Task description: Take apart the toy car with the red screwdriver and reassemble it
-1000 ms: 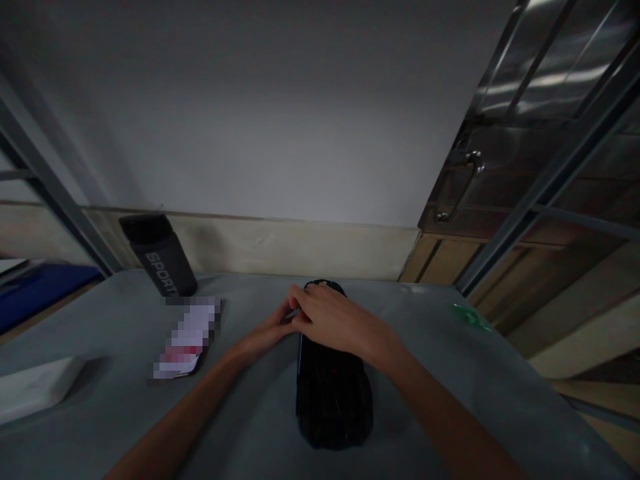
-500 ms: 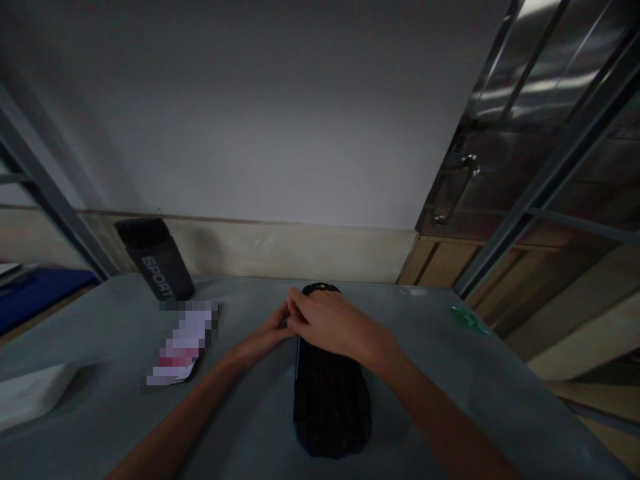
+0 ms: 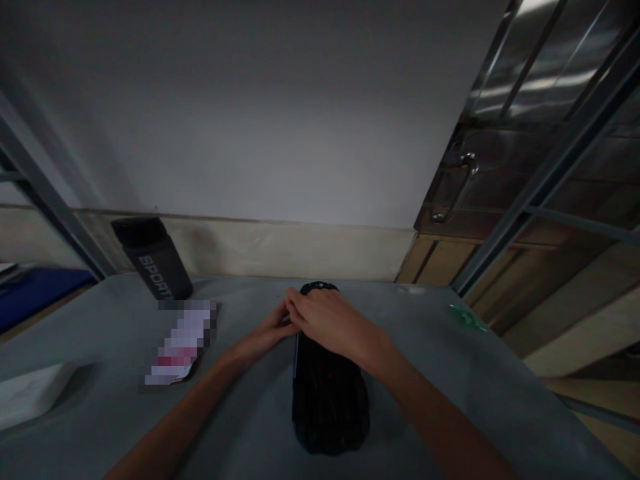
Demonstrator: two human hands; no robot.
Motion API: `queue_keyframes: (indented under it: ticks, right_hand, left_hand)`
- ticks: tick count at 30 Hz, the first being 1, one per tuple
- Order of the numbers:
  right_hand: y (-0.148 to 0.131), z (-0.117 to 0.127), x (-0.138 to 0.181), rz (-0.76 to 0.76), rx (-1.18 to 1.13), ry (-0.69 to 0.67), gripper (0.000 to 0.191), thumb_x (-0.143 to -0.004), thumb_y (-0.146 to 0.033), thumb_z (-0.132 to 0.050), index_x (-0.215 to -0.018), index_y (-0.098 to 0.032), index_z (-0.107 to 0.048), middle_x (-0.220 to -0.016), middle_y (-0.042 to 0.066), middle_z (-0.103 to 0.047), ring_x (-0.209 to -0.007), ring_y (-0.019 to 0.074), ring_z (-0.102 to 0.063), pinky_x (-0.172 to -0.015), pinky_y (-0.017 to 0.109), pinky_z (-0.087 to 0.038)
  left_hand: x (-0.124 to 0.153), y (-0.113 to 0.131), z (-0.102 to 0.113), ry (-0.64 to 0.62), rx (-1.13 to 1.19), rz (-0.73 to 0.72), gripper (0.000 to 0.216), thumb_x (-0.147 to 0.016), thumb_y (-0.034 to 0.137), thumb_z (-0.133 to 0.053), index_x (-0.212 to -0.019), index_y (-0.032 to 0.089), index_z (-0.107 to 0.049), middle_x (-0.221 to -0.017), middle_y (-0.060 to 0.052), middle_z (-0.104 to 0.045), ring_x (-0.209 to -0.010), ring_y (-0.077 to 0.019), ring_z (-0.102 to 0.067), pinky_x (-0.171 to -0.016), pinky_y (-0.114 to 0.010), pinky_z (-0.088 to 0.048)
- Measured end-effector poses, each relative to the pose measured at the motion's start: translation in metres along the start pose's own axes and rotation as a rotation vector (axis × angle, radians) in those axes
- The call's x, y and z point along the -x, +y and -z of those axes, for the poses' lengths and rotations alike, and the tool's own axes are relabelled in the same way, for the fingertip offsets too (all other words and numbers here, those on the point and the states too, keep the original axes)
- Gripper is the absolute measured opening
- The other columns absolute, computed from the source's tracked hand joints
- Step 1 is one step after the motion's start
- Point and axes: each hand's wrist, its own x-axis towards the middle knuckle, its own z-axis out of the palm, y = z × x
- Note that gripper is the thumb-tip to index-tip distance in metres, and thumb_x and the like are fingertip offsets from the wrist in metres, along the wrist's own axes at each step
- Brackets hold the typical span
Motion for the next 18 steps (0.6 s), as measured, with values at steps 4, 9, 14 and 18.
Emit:
queue_keyframes:
  ticks: [4,9,14,18]
  right_hand:
    - [0.001,0.0025,0.0015,0.048,-0.061,-0.024,0.02,-0.109,-0.016,-0.057,-0.125,-0.014,-0.069,-0.105,0.013,-0.082,-0.095,0.0254,-0.077,-0.078,0.033,-0.049]
    - [-0.002,0.0032,0.0006,0.053,-0.093,0.013,0.018,-0.11,-0.021,-0.058,-0.121,-0.016,-0.071,-0.106,0.012,-0.082,-0.097,0.026,-0.076,-0.083,0.035,-0.05]
    - [-0.001,-0.0014,-0.0005,-0.013,0.002,0.007,0.025,-0.115,-0.019,-0.049,-0.126,-0.013,-0.071,-0.099,0.013,-0.083,-0.086,0.0253,-0.078,-0.073,0.034,-0.047]
    - [-0.0002,0.0011,0.0006,0.018,-0.059,-0.017,0.024,-0.108,-0.015,-0.056,-0.128,-0.014,-0.069,-0.105,0.012,-0.083,-0.095,0.0257,-0.078,-0.079,0.034,-0.048]
  left_hand:
    - [-0.0006,0.0005,-0.0004,0.0,0.006,0.001,0.083,-0.079,0.055,-0.091,-0.148,0.021,-0.062,-0.163,-0.015,-0.065,-0.158,-0.0414,-0.05,-0.136,-0.052,-0.034]
    - [-0.004,-0.0055,0.0016,0.009,-0.008,-0.028,0.084,-0.076,0.056,-0.092,-0.146,0.02,-0.064,-0.157,-0.016,-0.068,-0.155,-0.0418,-0.053,-0.135,-0.054,-0.036]
    - [-0.0017,-0.0059,0.002,0.028,0.029,0.005,0.083,-0.08,0.052,-0.092,-0.15,0.02,-0.062,-0.156,-0.017,-0.069,-0.155,-0.0392,-0.055,-0.134,-0.053,-0.036]
    - [-0.0009,-0.0059,0.0028,0.013,0.065,0.008,0.089,-0.077,0.05,-0.095,-0.154,0.022,-0.06,-0.16,-0.015,-0.066,-0.159,-0.0388,-0.051,-0.135,-0.051,-0.035]
